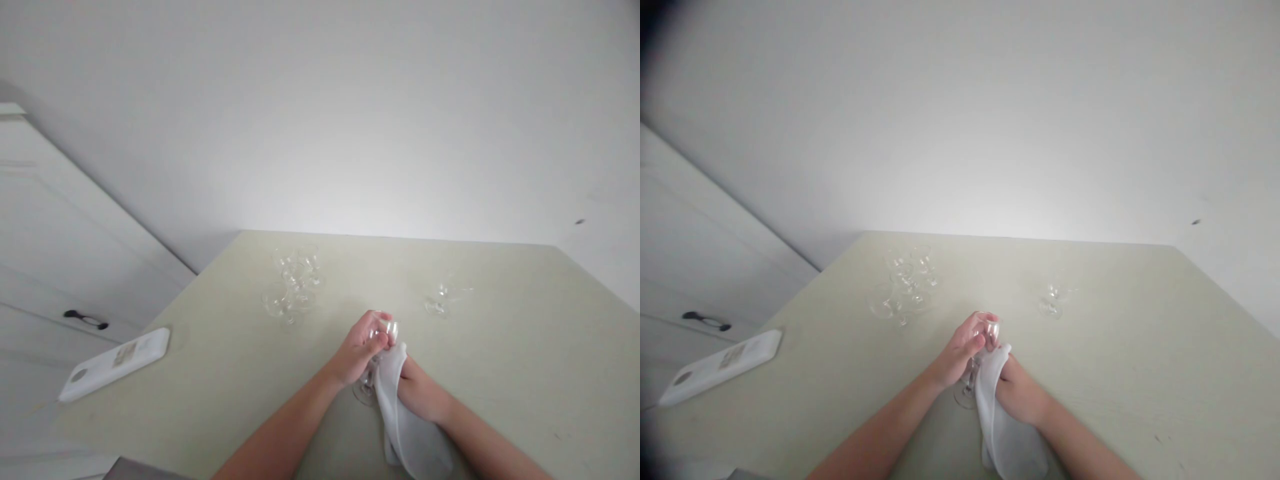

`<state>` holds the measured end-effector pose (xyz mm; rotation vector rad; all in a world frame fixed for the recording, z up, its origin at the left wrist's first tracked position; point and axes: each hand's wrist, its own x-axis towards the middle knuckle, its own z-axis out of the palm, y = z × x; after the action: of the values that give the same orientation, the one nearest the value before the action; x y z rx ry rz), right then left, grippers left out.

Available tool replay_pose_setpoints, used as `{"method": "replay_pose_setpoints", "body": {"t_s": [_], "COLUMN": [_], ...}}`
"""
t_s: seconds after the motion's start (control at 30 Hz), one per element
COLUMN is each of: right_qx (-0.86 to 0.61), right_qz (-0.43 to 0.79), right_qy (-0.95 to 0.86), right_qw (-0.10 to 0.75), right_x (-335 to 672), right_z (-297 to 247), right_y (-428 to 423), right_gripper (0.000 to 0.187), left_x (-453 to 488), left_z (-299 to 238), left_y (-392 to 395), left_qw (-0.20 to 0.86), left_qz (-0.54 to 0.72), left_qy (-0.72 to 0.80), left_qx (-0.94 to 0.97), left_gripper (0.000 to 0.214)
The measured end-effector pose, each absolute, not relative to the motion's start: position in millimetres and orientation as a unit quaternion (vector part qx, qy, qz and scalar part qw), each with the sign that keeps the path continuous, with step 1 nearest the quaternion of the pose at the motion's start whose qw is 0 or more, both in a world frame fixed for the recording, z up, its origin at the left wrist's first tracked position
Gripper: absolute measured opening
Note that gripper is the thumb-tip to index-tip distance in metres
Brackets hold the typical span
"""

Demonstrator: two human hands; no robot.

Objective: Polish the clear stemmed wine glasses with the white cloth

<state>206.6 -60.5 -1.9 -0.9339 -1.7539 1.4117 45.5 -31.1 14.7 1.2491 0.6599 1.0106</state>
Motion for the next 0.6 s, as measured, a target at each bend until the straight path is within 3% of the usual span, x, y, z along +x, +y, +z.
{"method": "replay_pose_setpoints", "body": {"t_s": [0.6], "right_qx": [-0.345], "right_qz": [0.55], "right_qy": [-0.67], "right_qw": [0.361], "right_x": [204.1], "right_z": [-0.6], "right_y": [-58.8], "right_gripper": [0.027], "left_x": [45.7], "left_z": [11.4], "left_y": [-27.8], "left_qw": [0.663], "left_qz": [0.454], "left_qy": [0.288], "left_qx": [0.52], "left_gripper": [0.064]}}
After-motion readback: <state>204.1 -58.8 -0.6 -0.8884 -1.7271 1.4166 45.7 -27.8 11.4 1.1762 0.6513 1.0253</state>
